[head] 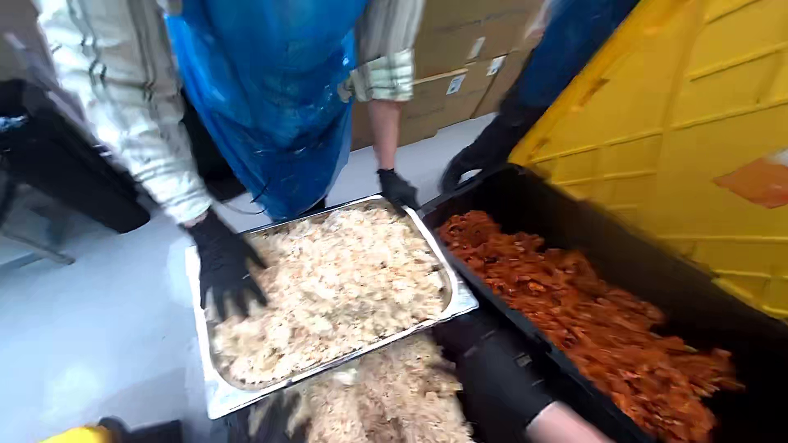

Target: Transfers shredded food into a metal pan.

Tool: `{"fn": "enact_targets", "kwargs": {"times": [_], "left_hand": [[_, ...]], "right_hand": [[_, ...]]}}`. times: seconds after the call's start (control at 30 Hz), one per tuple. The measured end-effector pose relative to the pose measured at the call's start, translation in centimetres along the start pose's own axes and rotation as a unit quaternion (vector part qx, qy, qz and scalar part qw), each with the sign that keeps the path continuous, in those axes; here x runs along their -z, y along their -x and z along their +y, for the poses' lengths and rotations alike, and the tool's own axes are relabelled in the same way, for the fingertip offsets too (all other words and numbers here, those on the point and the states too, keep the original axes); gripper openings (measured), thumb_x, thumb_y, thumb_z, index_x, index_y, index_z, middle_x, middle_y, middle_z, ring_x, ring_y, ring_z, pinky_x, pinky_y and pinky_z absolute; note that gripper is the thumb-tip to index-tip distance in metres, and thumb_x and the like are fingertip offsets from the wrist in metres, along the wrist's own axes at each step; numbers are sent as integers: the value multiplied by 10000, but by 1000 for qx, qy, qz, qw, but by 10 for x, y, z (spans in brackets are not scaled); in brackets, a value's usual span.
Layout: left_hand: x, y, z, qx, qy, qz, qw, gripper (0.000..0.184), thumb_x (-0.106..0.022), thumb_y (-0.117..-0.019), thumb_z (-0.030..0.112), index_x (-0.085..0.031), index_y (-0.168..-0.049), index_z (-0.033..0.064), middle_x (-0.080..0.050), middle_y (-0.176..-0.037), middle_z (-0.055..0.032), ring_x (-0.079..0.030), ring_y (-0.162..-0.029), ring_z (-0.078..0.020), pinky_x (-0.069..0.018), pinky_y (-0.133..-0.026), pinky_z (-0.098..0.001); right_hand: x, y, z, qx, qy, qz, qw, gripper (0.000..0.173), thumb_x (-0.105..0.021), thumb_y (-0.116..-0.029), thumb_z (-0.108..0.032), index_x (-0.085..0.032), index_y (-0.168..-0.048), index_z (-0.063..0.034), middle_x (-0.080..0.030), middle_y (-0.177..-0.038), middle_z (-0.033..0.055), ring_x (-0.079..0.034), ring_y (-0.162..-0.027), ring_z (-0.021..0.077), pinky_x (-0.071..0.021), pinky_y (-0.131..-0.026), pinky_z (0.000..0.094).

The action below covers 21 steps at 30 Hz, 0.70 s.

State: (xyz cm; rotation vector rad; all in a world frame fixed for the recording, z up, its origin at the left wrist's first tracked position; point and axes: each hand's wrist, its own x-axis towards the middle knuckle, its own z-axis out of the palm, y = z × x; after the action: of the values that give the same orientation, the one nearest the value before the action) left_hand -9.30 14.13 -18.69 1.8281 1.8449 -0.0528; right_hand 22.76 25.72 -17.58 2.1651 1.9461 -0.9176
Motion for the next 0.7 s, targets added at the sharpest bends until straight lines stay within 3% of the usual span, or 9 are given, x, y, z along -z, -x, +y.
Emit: {"fn": "enact_targets", "kwargs": {"times": [0.03, 0.07, 0.13, 0.17, 0.23, 0.3, 0.4, 0.5, 0.7], "left_hand": [[2, -9, -29, 57, 26, 111, 992, 685, -730, -887, 461, -636, -1332, -52, -477, -1488, -333, -388, -1422, -546, -175, -1176, -739], [11, -27, -57, 134, 60, 188, 971, 723, -742, -889, 396, -558, -1379, -102, -463, -1472, -364, -408, -1396, -554, -253, -1169, -696], [28, -71, -96, 285, 177, 202, 920, 669, -693, -965, 341, -474, -1436, -82, -522, -1409, -323, -505, -1334, -457, -400, -1115, -592], [31, -93, -106, 320, 237, 180, 899, 552, -664, -997, 312, -517, -1372, -66, -600, -1297, -291, -591, -1224, -405, -468, -1037, -560], [35, -119, -111, 346, 271, 148, 886, 386, -634, -1020, 259, -601, -1242, -55, -652, -1184, -265, -634, -1142, -384, -489, -991, -563], [33, -129, -118, 354, 267, 176, 879, 286, -690, -972, 181, -652, -1128, -56, -672, -1099, -259, -647, -1072, -390, -501, -944, -586], [27, -136, -125, 342, 302, 213, 864, 159, -724, -911, 63, -638, -956, -63, -654, -964, -259, -637, -937, -393, -504, -829, -592], [32, -130, -128, 338, 313, 216, 861, 99, -709, -902, 35, -655, -931, -43, -664, -953, -249, -648, -922, -392, -513, -807, -595], [28, -91, -129, 331, 391, 238, 825, 71, -695, -851, -58, -632, -875, -34, -650, -886, -202, -641, -827, -315, -531, -728, -516]], "right_hand": [[13, -27, 12, -3, -41, 104, 994, 636, -821, -851, -380, -634, -1346, -28, -605, -1363, 268, -565, -1289, 441, -439, -1088, 628], [25, -59, 23, -20, -61, 165, 984, 578, -827, -869, -290, -633, -1316, 21, -613, -1297, 317, -584, -1222, 493, -452, -1027, 677], [33, -119, 33, -86, -57, 167, 980, 470, -770, -931, -281, -645, -1244, 46, -646, -1182, 352, -616, -1130, 543, -462, -935, 726], [33, -141, 32, -109, -63, 155, 980, 406, -738, -962, -287, -664, -1167, 56, -656, -1124, 357, -619, -1097, 548, -451, -914, 727], [27, -163, 25, -127, -70, 141, 979, 391, -700, -986, -277, -660, -1159, 71, -652, -1128, 369, -610, -1117, 560, -443, -927, 733], [21, -176, 30, -124, -110, 165, 972, 366, -732, -958, -226, -666, -1165, 69, -642, -1154, 382, -592, -1137, 576, -426, -932, 753], [20, -188, 38, -152, -148, 174, 962, 363, -757, -937, -221, -687, -1151, 63, -632, -1212, 369, -574, -1189, 556, -415, -969, 745], [19, -180, 35, -163, -138, 167, 962, 349, -739, -951, -237, -694, -1074, 86, -642, -1193, 358, -587, -1172, 540, -430, -956, 734], [26, -141, 36, -156, -193, 192, 949, 258, -812, -871, -165, -715, -975, 50, -671, -1068, 327, -625, -1040, 505, -458, -873, 721]]}}
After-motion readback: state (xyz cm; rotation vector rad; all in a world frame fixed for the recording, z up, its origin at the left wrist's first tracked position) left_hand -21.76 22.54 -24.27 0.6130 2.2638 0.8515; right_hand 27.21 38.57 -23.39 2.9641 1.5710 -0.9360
